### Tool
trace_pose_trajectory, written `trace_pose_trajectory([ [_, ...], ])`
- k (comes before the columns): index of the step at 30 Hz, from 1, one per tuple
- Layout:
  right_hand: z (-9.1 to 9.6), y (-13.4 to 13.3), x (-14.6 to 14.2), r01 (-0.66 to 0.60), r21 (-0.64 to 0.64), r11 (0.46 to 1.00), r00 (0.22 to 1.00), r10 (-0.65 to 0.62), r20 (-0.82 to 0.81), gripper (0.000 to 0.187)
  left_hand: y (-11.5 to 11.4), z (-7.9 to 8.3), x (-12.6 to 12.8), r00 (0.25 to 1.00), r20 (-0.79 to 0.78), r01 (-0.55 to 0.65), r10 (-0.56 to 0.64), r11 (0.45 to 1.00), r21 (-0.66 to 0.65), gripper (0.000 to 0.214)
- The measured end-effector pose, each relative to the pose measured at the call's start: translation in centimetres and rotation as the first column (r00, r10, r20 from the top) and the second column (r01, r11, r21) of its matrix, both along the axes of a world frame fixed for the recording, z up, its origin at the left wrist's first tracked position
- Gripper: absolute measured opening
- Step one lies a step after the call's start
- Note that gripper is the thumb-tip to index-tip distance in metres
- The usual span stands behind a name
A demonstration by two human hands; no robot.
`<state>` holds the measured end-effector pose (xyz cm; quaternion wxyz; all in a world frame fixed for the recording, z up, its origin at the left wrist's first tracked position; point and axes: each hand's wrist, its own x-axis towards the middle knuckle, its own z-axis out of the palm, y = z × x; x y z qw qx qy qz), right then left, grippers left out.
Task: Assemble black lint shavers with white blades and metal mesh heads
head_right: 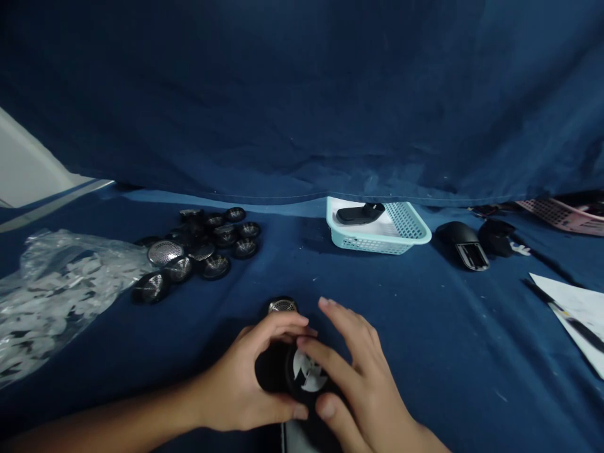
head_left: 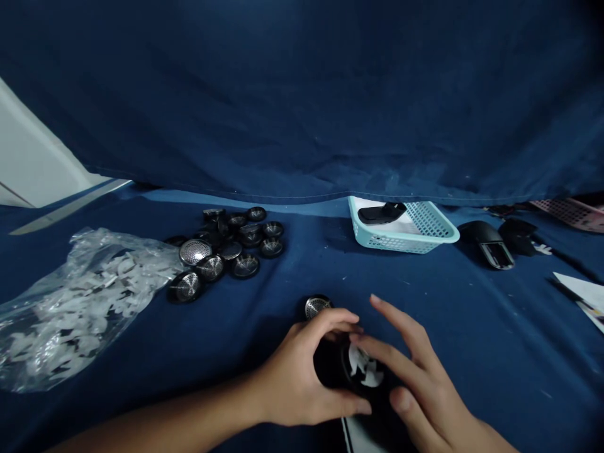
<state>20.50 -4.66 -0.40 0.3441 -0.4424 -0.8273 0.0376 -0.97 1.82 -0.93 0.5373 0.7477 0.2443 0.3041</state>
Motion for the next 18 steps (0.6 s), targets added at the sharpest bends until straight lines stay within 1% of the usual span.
trace_pose_trajectory([
  [2,-0.5,0.0,0.2,0.067,-0.053,0.996,0.997,-0.069,-0.032,0.048,-0.1,0.0,0.0,1.000,-0.018,-0.018,0.017,1.000,-0.012,0.081],
  [4,-0.9,0.0,0.5,0.087,-0.055,0.995,0.993,-0.091,-0.072,0.046,-0.2,0.0,0.0,0.999,-0.028,-0.028,0.028,0.999,-0.024,0.083],
  [8,-0.5,-0.4,0.8,0.049,0.016,0.999,0.995,-0.048,-0.086,0.045,-0.2,0.1,0.0,1.000,-0.010,-0.017,0.016,0.999,-0.038,0.084],
  [12,0.3,-0.5,0.5,-0.009,0.034,0.999,0.996,0.012,-0.094,0.045,-0.1,0.2,0.0,1.000,-0.001,-0.005,0.005,0.999,-0.038,0.083],
  [14,0.3,-0.6,0.4,-0.001,0.010,1.000,0.992,0.002,-0.124,0.047,-0.2,0.2,0.0,1.000,-0.003,-0.009,0.009,0.999,-0.033,0.082],
  [16,0.1,-0.7,0.4,0.042,-0.035,0.999,0.987,-0.047,-0.155,0.050,-0.2,0.2,0.0,1.000,-0.002,-0.014,0.014,0.999,-0.031,0.081],
  [18,-0.1,-0.8,0.5,0.081,-0.098,0.992,0.982,-0.097,-0.161,0.047,-0.2,0.2,0.0,1.000,-0.003,-0.021,0.021,0.999,-0.030,0.082],
])
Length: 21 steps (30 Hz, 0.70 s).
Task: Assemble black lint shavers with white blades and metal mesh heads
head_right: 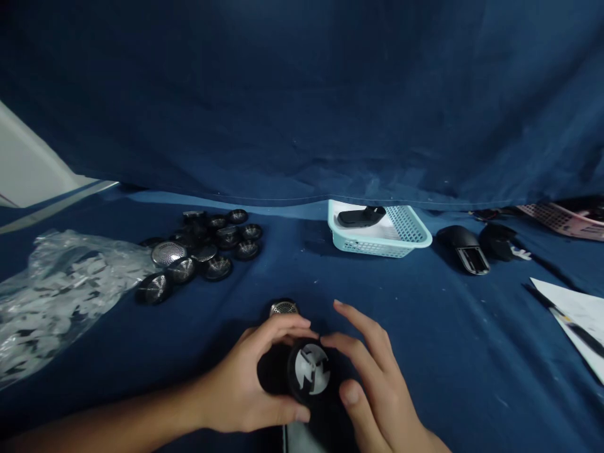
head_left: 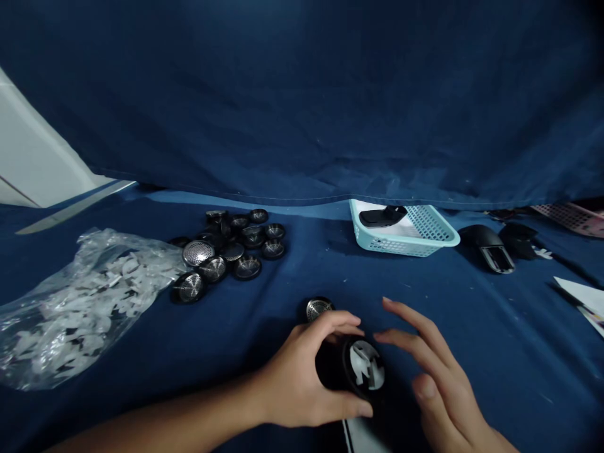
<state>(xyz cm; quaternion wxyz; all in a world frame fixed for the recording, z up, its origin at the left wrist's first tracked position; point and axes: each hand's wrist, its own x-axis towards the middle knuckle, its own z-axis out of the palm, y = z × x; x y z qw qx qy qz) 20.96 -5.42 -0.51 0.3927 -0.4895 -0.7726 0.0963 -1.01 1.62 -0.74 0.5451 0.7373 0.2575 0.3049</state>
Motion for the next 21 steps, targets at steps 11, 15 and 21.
trace_pose_trajectory([
  [11,-0.82,-0.03,0.10,0.035,-0.284,0.958,0.893,-0.158,-0.422,0.033,-0.03,-0.37,0.06,1.000,-0.010,-0.006,0.006,1.000,0.002,0.084],
  [15,-0.29,-0.42,-0.23,0.094,-0.278,0.956,0.873,-0.213,-0.438,0.033,-0.02,-0.53,0.03,1.000,0.000,-0.008,0.008,1.000,0.002,0.085],
  [21,-0.28,-0.43,-0.33,0.088,-0.254,0.963,0.864,-0.201,-0.462,0.034,0.01,-0.56,0.03,1.000,-0.006,-0.004,0.004,1.000,0.005,0.084],
])
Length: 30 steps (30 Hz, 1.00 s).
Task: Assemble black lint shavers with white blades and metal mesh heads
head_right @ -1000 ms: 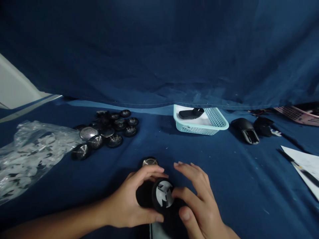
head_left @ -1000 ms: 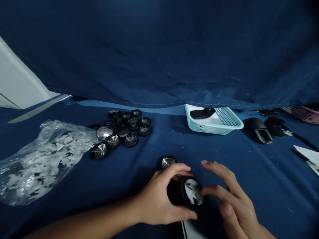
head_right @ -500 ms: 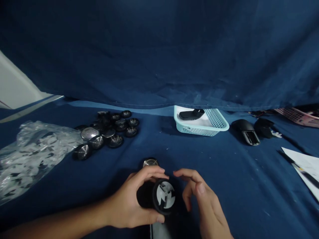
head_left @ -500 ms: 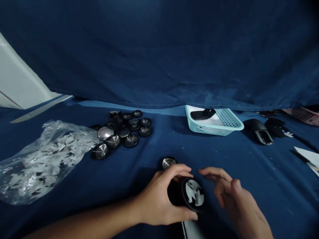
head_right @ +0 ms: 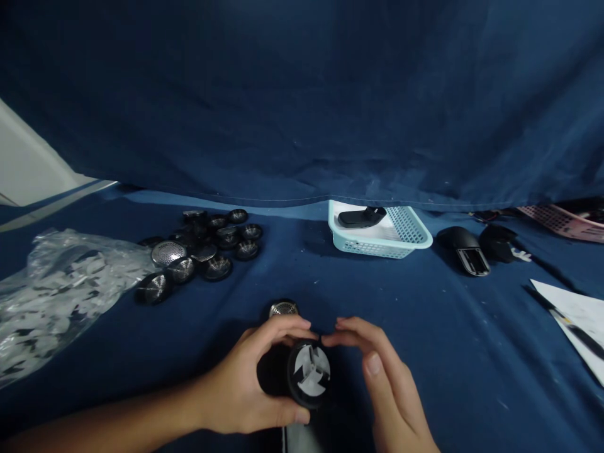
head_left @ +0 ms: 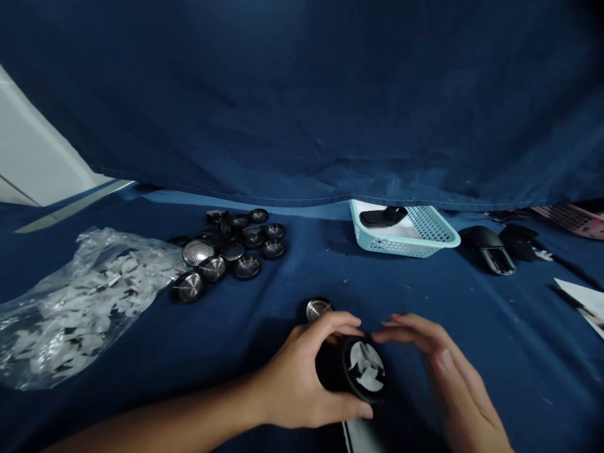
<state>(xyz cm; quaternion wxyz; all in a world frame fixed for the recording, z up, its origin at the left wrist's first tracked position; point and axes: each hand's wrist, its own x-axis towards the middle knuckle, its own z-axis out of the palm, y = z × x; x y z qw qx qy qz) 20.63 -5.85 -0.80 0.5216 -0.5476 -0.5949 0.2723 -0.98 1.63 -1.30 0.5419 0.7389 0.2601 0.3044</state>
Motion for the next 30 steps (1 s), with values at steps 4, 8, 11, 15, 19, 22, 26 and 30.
trace_pose_trajectory([
  [4,-0.5,0.5,0.0,0.070,-0.036,0.997,0.996,-0.071,-0.056,0.037,0.0,0.1,0.0,1.000,-0.027,-0.008,0.009,1.000,0.015,0.086],
  [8,-0.7,0.9,-0.7,0.071,0.005,0.997,0.993,-0.071,-0.093,0.040,0.0,0.2,0.0,1.000,-0.024,-0.013,0.013,1.000,0.005,0.085],
  [11,-0.9,0.8,-0.6,0.043,-0.036,0.998,0.996,-0.046,-0.072,0.041,0.0,0.2,0.1,1.000,-0.006,-0.012,0.012,1.000,0.001,0.085],
  [15,-1.0,0.3,0.3,0.057,-0.025,0.998,0.997,-0.058,-0.042,0.034,0.0,0.1,0.1,1.000,0.006,-0.011,0.011,1.000,0.007,0.086],
  [19,-0.7,0.3,0.2,-0.007,-0.064,0.998,1.000,0.006,-0.020,0.037,0.1,0.1,0.0,1.000,-0.013,0.000,0.000,1.000,0.020,0.085],
  [22,-0.6,0.5,-0.2,-0.003,-0.071,0.997,0.999,0.000,-0.040,0.037,0.1,0.2,0.0,1.000,-0.016,0.003,-0.002,1.000,0.023,0.085],
  [26,-0.6,0.7,-0.4,0.103,0.023,0.994,0.988,-0.099,-0.120,0.032,0.0,0.2,0.1,1.000,-0.009,0.010,-0.010,0.999,0.030,0.086],
  [30,-0.3,0.8,-0.7,0.020,-0.039,0.999,0.996,-0.023,-0.089,0.035,0.0,0.1,0.1,1.000,-0.010,0.009,-0.008,0.999,0.033,0.084],
])
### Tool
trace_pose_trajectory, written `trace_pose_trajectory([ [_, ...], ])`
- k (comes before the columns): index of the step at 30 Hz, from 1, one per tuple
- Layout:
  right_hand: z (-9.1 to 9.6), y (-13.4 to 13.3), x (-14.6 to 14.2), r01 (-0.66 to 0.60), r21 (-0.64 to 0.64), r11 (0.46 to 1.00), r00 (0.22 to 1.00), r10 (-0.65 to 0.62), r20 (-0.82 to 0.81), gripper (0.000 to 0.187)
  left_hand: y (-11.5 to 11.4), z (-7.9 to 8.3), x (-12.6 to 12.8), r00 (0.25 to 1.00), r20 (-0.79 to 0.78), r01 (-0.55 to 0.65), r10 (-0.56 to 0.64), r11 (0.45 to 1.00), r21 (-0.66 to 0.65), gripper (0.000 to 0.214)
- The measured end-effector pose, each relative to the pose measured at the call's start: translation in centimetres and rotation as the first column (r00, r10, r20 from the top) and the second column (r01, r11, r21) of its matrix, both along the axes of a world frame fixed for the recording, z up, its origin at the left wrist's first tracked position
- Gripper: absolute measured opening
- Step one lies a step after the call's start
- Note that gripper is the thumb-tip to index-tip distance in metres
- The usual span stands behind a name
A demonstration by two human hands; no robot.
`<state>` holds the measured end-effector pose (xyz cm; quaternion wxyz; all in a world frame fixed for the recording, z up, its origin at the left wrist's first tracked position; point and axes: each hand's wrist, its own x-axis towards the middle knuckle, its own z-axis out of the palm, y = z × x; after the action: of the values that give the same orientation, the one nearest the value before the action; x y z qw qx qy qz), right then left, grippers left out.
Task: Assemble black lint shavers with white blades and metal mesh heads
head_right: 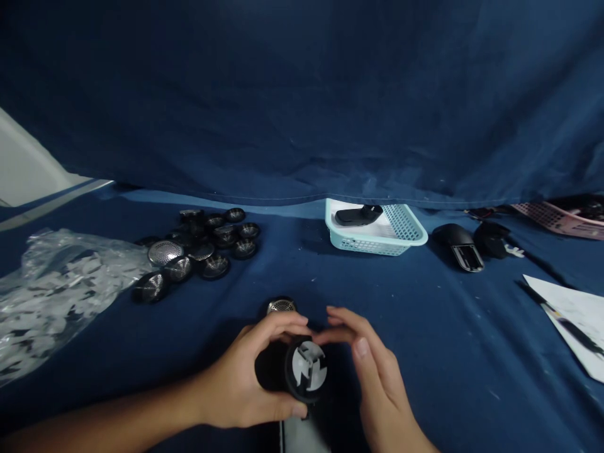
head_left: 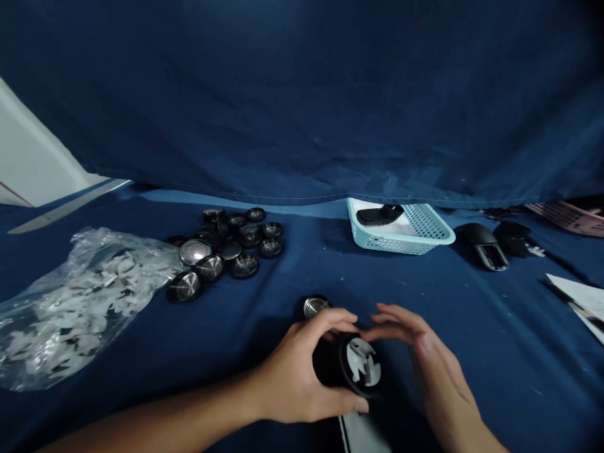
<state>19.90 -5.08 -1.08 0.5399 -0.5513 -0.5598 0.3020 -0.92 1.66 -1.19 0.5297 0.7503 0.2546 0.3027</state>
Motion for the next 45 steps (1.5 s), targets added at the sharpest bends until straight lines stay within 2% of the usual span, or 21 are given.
trace_pose_trajectory([
  [5,0.1,0.2,-0.3,0.245,-0.012,0.969,0.957,-0.244,-0.155,0.039,0.1,-0.1,0.0,1.000,-0.017,0.003,-0.002,1.000,0.012,0.086],
  [10,0.1,0.3,-0.6,0.040,-0.097,0.995,0.989,-0.053,-0.141,0.042,0.1,-0.1,0.0,1.000,-0.010,0.007,-0.006,1.000,0.028,0.087],
  [14,0.5,0.4,-0.9,0.222,-0.083,0.972,0.940,-0.236,-0.247,0.044,0.1,-0.2,0.0,1.000,-0.013,-0.006,0.006,1.000,0.030,0.088],
  [16,0.5,0.4,-0.9,0.265,-0.052,0.963,0.921,-0.269,-0.283,0.042,0.1,-0.2,0.0,1.000,-0.006,-0.006,0.007,0.999,0.033,0.088],
  [18,0.2,0.4,-0.6,0.208,-0.035,0.977,0.947,-0.211,-0.243,0.038,0.0,-0.1,0.0,1.000,0.004,-0.007,0.007,0.999,0.034,0.088],
  [21,-0.1,0.5,0.0,0.031,-0.047,0.998,0.990,-0.037,-0.136,0.034,0.0,0.1,0.0,1.000,0.010,-0.006,0.005,1.000,0.029,0.087],
  [24,-0.1,0.4,0.2,-0.122,-0.030,0.992,0.992,0.121,-0.034,0.038,0.0,0.1,0.0,1.000,0.000,-0.005,0.005,1.000,0.027,0.087],
  [25,0.0,0.4,0.2,-0.114,-0.012,0.993,0.993,0.114,-0.001,0.040,0.1,0.1,0.0,1.000,-0.002,-0.004,0.004,1.000,0.028,0.087],
  [27,0.3,0.3,0.0,0.012,0.042,0.999,1.000,-0.012,-0.004,0.042,0.1,0.0,-0.1,1.000,-0.004,-0.004,0.004,1.000,0.030,0.087],
  [29,0.6,0.2,-0.2,0.184,0.091,0.979,0.978,-0.173,-0.114,0.044,0.1,-0.1,0.0,1.000,0.000,-0.007,0.007,0.999,0.032,0.087],
  [31,0.8,0.2,-0.4,0.232,0.100,0.968,0.960,-0.211,-0.181,0.044,0.1,-0.1,0.0,1.000,0.008,-0.009,0.009,0.999,0.032,0.087],
  [35,0.6,0.3,-0.5,0.030,0.049,0.998,0.999,-0.029,-0.028,0.036,0.1,0.3,0.1,1.000,0.012,-0.017,0.017,1.000,0.017,0.087],
  [37,0.4,0.4,-0.4,-0.081,0.021,0.996,0.996,0.081,0.023,0.036,0.0,0.4,0.1,1.000,0.006,-0.018,0.018,1.000,0.016,0.087],
  [39,0.3,0.3,-0.3,-0.129,0.005,0.992,0.991,0.129,0.039,0.039,0.0,0.4,0.0,1.000,0.004,-0.016,0.016,1.000,0.020,0.087],
  [40,0.3,0.3,-0.3,-0.098,0.017,0.995,0.995,0.097,0.034,0.041,0.0,0.4,0.0,1.000,0.006,-0.016,0.016,1.000,0.021,0.087],
  [42,0.4,0.2,-0.3,0.046,0.090,0.995,0.999,-0.044,-0.016,0.045,0.0,0.3,0.0,1.000,0.009,-0.020,0.019,1.000,0.019,0.087],
  [44,0.5,0.1,-0.3,0.189,0.156,0.970,0.979,-0.174,-0.103,0.045,0.0,0.3,0.0,1.000,0.007,-0.023,0.023,1.000,0.012,0.088],
  [45,0.5,0.1,-0.2,0.213,0.162,0.963,0.973,-0.194,-0.126,0.042,0.0,0.3,0.0,1.000,0.007,-0.022,0.022,1.000,0.010,0.088],
])
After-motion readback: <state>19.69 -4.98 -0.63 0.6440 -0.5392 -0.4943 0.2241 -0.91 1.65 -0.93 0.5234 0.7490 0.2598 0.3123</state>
